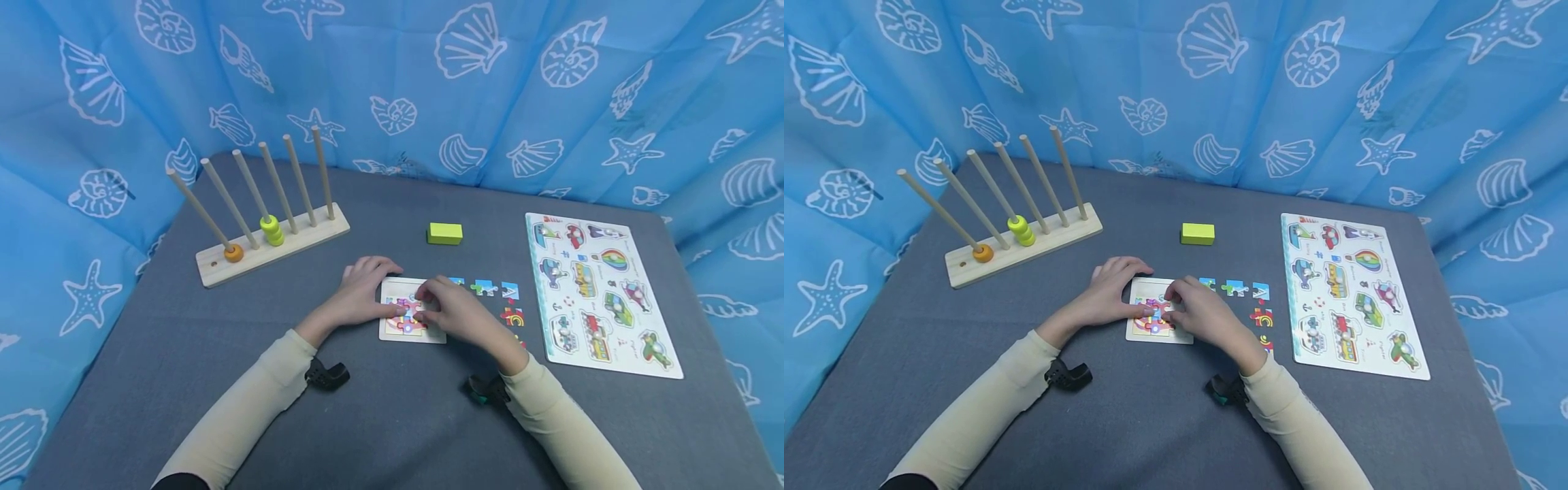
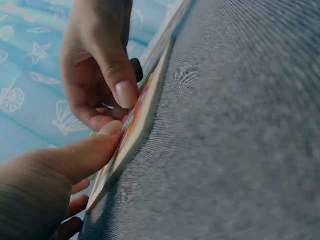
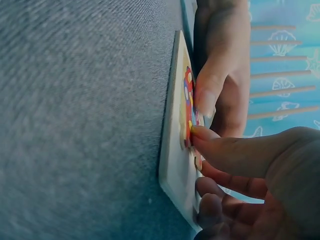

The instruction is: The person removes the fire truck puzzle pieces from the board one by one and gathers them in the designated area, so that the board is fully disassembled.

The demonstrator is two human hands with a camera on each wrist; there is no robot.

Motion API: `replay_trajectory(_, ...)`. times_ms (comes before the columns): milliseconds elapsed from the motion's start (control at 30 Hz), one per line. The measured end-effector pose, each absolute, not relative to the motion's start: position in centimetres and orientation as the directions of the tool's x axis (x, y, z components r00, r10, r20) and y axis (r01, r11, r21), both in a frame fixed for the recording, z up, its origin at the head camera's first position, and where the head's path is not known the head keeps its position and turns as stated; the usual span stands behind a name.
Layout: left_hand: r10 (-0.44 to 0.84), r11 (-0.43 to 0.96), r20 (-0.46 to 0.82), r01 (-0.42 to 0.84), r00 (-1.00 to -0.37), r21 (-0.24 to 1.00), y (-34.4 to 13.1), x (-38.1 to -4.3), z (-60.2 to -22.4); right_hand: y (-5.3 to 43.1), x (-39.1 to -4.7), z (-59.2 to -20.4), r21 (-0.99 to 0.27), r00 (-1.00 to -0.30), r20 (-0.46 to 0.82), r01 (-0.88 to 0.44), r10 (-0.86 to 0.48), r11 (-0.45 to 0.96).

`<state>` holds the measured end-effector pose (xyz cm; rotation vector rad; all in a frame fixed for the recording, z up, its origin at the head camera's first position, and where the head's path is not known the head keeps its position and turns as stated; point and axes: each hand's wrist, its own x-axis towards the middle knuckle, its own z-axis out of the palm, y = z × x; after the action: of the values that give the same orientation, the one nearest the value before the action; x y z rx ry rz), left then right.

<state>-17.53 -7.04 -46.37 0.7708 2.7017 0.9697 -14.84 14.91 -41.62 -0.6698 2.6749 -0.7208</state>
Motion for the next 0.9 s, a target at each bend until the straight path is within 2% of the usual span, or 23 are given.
replay_trajectory(467,0.545,0.641,0.006,0.421,-0.838,0.642,-7.17,-17.55,-46.24,15.01,-15.05,-41.97,-0.621,-0.852,-0.151,-0.313,-0.501,0.718)
replay_trajectory(900,0.546,0.637,0.007,0.421,-0.838,0.646,-7.18,-17.45,-46.03,14.99,-15.26,-42.2,-0.742,-0.895,-0.231,-0.091,-0.381,0.664)
